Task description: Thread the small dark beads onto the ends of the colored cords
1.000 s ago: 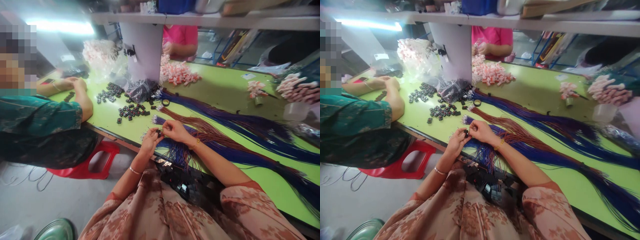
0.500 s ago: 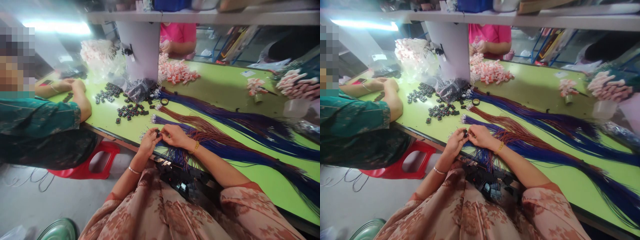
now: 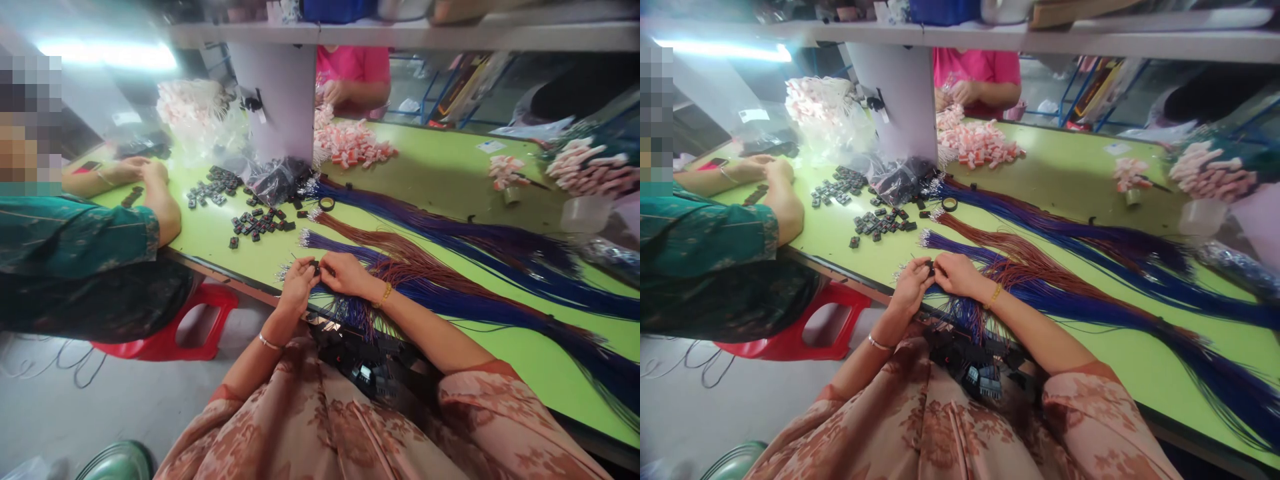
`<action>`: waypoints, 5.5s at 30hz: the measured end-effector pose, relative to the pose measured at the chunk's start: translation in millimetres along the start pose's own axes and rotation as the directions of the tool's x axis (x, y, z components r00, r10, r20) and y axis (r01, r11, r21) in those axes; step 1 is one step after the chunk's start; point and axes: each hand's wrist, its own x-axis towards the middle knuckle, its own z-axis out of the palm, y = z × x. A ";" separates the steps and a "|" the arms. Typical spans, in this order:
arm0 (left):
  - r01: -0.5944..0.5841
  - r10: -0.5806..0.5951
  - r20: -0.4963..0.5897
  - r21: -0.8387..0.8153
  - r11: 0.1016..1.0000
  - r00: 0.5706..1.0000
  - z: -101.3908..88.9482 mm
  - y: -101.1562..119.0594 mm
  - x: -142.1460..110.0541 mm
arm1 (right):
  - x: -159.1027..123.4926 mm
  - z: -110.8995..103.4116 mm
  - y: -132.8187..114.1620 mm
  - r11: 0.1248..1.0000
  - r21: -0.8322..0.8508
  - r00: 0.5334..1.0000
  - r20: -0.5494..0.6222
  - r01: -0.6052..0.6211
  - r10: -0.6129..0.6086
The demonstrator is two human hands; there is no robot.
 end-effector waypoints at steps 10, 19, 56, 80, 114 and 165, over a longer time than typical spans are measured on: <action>-0.038 0.040 0.047 -0.054 0.998 0.998 4.9 3.0 5.8 | 43.2 -26.2 48.2 0.938 0.056 0.927 -0.147 -0.341 0.345; -0.023 0.026 0.082 -0.031 0.999 0.996 -3.0 -0.7 11.9 | 67.6 -16.6 86.4 0.800 -0.239 0.828 -0.037 -0.551 0.559; 0.014 -0.010 0.083 -0.048 0.999 0.996 1.4 3.1 6.6 | 25.3 -23.5 19.1 0.903 0.372 0.955 -0.114 -0.216 0.275; 0.006 -0.009 0.063 0.045 0.999 0.998 4.3 1.2 4.6 | 3.8 -4.8 6.8 0.992 -0.002 0.991 -0.042 -0.128 0.127; -0.979 -0.123 0.971 0.205 -0.004 0.204 46.9 -42.6 -87.9 | 19.0 -10.7 -2.3 0.989 -0.090 0.928 0.346 -0.114 0.138; 0.055 -0.030 0.180 -0.132 0.990 0.983 -31.5 50.0 -0.1 | 28.6 -10.9 -35.6 0.939 0.335 0.983 -0.134 -0.074 0.125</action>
